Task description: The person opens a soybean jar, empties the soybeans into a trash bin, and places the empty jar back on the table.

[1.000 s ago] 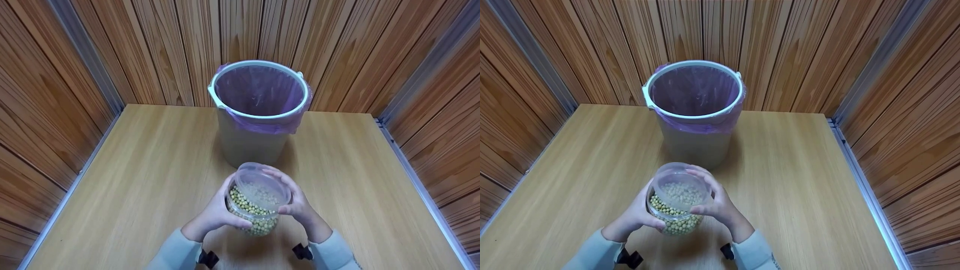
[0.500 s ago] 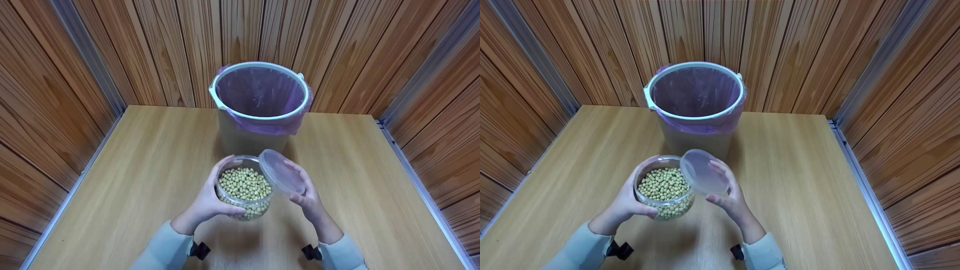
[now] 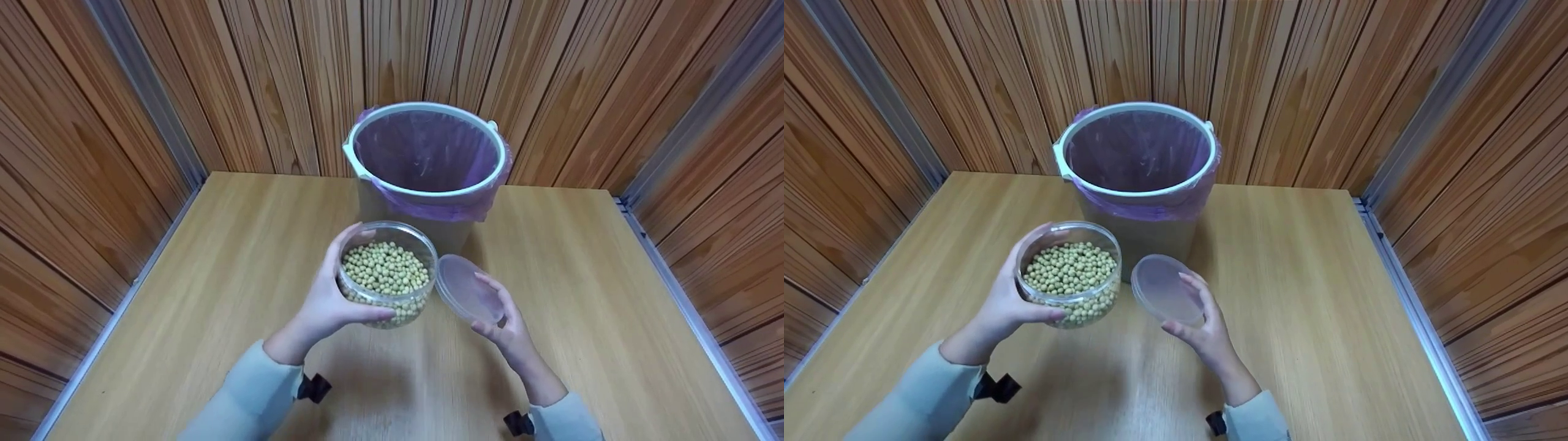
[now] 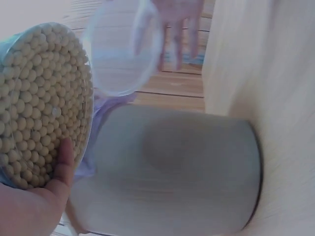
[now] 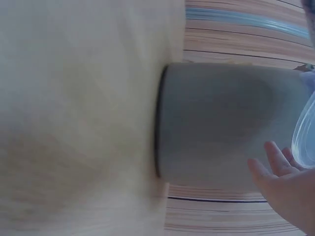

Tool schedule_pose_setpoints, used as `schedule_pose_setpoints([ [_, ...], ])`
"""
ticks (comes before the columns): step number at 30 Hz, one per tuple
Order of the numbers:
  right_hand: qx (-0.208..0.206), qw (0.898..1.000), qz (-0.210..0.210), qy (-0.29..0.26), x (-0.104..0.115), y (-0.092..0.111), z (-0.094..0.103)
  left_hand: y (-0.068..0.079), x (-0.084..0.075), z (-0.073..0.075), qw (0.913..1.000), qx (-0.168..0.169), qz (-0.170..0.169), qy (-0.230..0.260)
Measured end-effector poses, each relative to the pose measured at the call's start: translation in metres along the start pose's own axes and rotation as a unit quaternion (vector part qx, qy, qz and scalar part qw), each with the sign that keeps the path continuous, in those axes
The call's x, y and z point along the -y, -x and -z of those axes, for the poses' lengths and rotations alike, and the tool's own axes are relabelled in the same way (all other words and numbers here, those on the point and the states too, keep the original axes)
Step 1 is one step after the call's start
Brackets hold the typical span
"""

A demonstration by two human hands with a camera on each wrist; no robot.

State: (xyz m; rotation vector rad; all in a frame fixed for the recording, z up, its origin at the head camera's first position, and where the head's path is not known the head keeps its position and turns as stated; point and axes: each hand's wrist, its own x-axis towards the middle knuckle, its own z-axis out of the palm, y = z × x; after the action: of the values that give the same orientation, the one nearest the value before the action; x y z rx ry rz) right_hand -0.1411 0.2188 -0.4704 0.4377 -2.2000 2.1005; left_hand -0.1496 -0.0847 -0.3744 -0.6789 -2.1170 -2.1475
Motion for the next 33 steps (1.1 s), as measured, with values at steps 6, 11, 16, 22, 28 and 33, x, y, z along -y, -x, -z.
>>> schedule_pose_setpoints([
  [6,0.010,0.999,-0.015,0.034,-0.012,0.001,0.003,-0.012,-0.017,0.008,0.9979,-0.037,-0.038,-0.037],
  [11,0.007,0.997,-0.036,0.072,-0.021,0.003,0.006,-0.023,-0.031,0.016,0.9941,-0.063,-0.054,-0.070],
  [16,0.017,0.991,-0.083,0.104,-0.030,0.006,0.008,-0.032,-0.039,0.024,0.9883,-0.081,-0.046,-0.121],
  [22,0.043,0.978,-0.141,0.148,-0.040,0.006,0.010,-0.042,-0.046,0.034,0.9765,-0.115,-0.031,-0.180],
  [28,0.072,0.964,-0.141,0.213,-0.051,0.005,0.010,-0.054,-0.049,0.042,0.9626,-0.140,-0.018,-0.231],
  [33,0.078,0.955,-0.142,0.249,-0.056,0.004,0.009,-0.061,-0.051,0.049,0.9581,-0.141,0.006,-0.249],
])
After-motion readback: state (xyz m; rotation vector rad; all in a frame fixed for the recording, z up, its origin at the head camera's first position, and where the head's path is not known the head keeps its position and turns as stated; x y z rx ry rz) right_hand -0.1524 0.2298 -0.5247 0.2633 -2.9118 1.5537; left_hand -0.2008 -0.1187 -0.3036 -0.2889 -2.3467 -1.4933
